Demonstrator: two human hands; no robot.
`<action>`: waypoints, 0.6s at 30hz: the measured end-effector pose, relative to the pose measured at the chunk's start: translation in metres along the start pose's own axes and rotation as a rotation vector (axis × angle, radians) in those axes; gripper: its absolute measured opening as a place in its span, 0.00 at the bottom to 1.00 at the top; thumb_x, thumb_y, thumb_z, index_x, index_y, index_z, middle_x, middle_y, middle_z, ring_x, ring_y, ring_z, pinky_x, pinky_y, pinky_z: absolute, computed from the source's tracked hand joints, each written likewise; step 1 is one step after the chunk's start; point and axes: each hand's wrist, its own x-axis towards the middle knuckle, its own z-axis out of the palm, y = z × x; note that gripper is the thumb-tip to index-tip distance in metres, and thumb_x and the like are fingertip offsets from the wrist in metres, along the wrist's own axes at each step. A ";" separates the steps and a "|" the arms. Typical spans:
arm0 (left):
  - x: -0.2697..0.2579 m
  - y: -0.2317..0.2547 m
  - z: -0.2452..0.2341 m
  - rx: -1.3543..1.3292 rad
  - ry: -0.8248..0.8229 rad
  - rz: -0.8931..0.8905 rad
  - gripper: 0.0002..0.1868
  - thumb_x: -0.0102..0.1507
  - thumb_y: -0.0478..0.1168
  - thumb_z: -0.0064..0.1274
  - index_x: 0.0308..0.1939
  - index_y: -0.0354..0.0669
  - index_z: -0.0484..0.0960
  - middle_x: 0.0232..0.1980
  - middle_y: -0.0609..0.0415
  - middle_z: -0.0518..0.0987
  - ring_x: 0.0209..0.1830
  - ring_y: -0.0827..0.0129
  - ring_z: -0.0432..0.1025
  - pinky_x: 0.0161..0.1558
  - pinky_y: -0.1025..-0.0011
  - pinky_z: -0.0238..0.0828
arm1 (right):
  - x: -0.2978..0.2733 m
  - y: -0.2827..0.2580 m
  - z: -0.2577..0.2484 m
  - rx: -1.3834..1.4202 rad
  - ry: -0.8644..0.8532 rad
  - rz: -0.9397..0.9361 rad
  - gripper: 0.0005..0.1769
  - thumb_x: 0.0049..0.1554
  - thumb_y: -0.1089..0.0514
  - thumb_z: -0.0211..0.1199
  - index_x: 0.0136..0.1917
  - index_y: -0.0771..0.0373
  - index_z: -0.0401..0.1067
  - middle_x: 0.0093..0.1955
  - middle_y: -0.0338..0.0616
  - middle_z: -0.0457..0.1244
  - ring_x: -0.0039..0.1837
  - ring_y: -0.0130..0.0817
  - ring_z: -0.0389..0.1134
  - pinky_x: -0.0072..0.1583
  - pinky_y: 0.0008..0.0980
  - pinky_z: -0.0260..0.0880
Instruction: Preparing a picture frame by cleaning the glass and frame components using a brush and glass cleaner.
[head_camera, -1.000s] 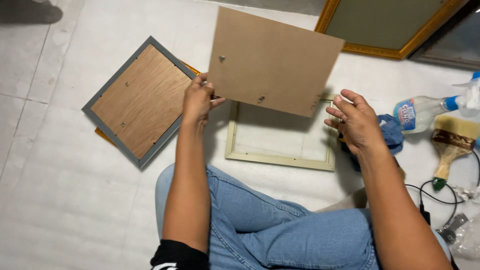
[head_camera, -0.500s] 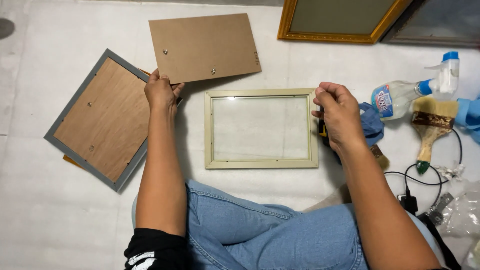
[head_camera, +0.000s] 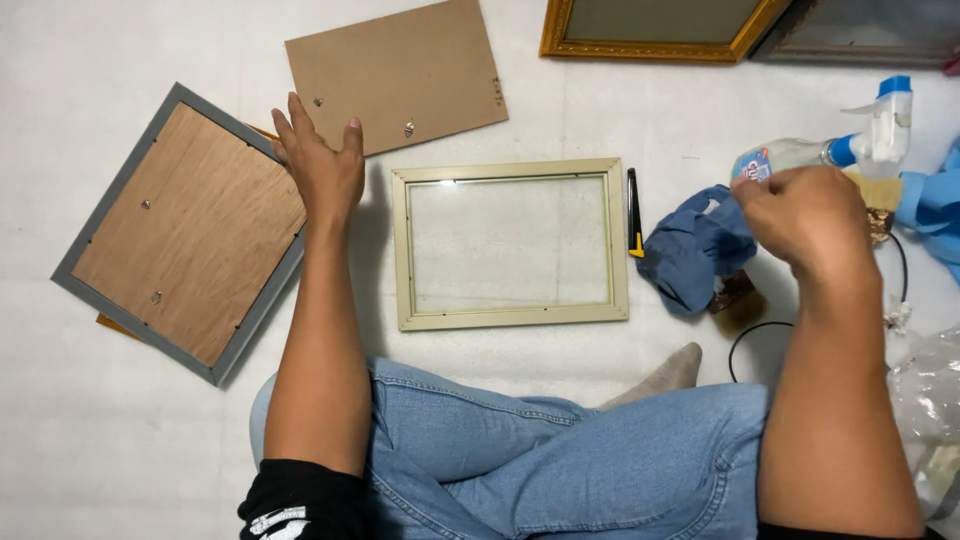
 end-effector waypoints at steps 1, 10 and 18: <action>-0.001 -0.001 0.002 -0.002 0.002 0.001 0.41 0.70 0.47 0.55 0.80 0.39 0.51 0.81 0.30 0.41 0.78 0.21 0.36 0.72 0.34 0.47 | 0.012 0.018 0.007 0.000 0.002 -0.001 0.24 0.66 0.48 0.62 0.59 0.74 0.79 0.51 0.68 0.71 0.46 0.62 0.73 0.51 0.55 0.72; -0.068 0.092 -0.067 -0.197 0.033 0.374 0.21 0.69 0.48 0.56 0.24 0.44 0.76 0.63 0.44 0.80 0.63 0.52 0.74 0.72 0.37 0.35 | 0.087 0.110 0.043 0.404 0.071 0.135 0.50 0.55 0.46 0.78 0.75 0.79 0.56 0.65 0.74 0.62 0.58 0.66 0.69 0.55 0.51 0.73; -0.157 0.084 -0.082 -0.241 -0.128 0.331 0.25 0.65 0.45 0.54 0.63 0.36 0.76 0.63 0.42 0.76 0.62 0.51 0.73 0.58 0.59 0.72 | 0.081 0.092 0.044 0.246 -0.238 0.189 0.28 0.52 0.49 0.79 0.45 0.80 0.78 0.40 0.63 0.71 0.40 0.54 0.73 0.50 0.49 0.72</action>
